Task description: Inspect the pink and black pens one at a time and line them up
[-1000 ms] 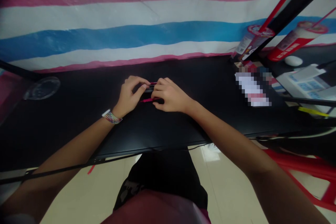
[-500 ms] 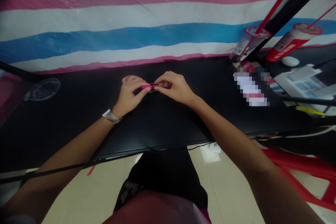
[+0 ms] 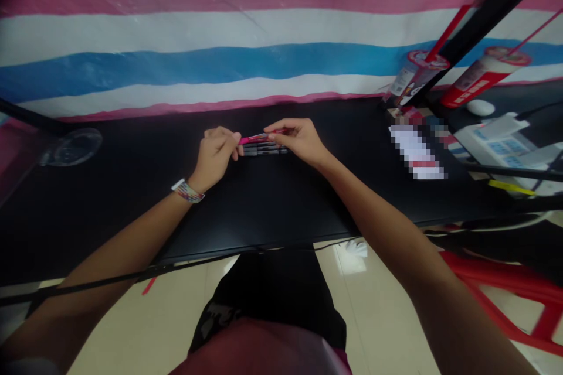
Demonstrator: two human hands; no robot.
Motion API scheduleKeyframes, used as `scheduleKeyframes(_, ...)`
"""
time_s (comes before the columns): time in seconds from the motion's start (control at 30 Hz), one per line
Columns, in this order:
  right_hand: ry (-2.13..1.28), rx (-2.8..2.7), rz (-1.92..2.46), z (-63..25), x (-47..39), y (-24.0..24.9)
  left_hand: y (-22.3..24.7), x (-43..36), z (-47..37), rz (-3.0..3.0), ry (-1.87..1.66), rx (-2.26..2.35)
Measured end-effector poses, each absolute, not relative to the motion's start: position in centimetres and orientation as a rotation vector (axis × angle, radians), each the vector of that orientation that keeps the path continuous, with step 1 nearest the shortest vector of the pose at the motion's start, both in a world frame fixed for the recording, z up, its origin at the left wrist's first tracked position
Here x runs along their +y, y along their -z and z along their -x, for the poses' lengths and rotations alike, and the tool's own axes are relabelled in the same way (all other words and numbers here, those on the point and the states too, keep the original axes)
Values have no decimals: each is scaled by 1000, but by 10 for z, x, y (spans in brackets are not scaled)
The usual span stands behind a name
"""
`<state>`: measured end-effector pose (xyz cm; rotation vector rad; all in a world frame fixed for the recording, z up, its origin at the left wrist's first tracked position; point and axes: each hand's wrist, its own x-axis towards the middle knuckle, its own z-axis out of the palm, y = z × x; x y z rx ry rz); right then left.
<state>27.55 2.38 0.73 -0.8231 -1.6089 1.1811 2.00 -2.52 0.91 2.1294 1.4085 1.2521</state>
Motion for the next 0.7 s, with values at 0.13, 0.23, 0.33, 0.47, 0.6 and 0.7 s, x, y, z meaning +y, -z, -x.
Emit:
scheduleKeyframes(0.13, -1179, -1610, 807, -276, 27, -1, -9, -21, -18, -2057, -1305, 1360)
scheduleKeyframes(0.23, -1198, -1563, 784, -277, 32, 4, -7, -15, -14, -2001, -1377, 1300)
scheduleKeyframes(0.33, -1188, -1537, 799, -276, 35, 7, -5, -11, -12, -1955, -1340, 1295)
scheduleKeyframes(0.47, -1192, -1511, 849, -274, 35, 7, -3, -9, -12, -1871, -1349, 1290)
scheduleKeyframes(0.6, -1234, -1458, 848, -272, 36, 8, -2, -9, -12, -1839, -1372, 1250)
scheduleKeyframes(0.7, -1259, -1436, 844, -270, 36, 9, -2, -8, -13, -1814, -1357, 1255)
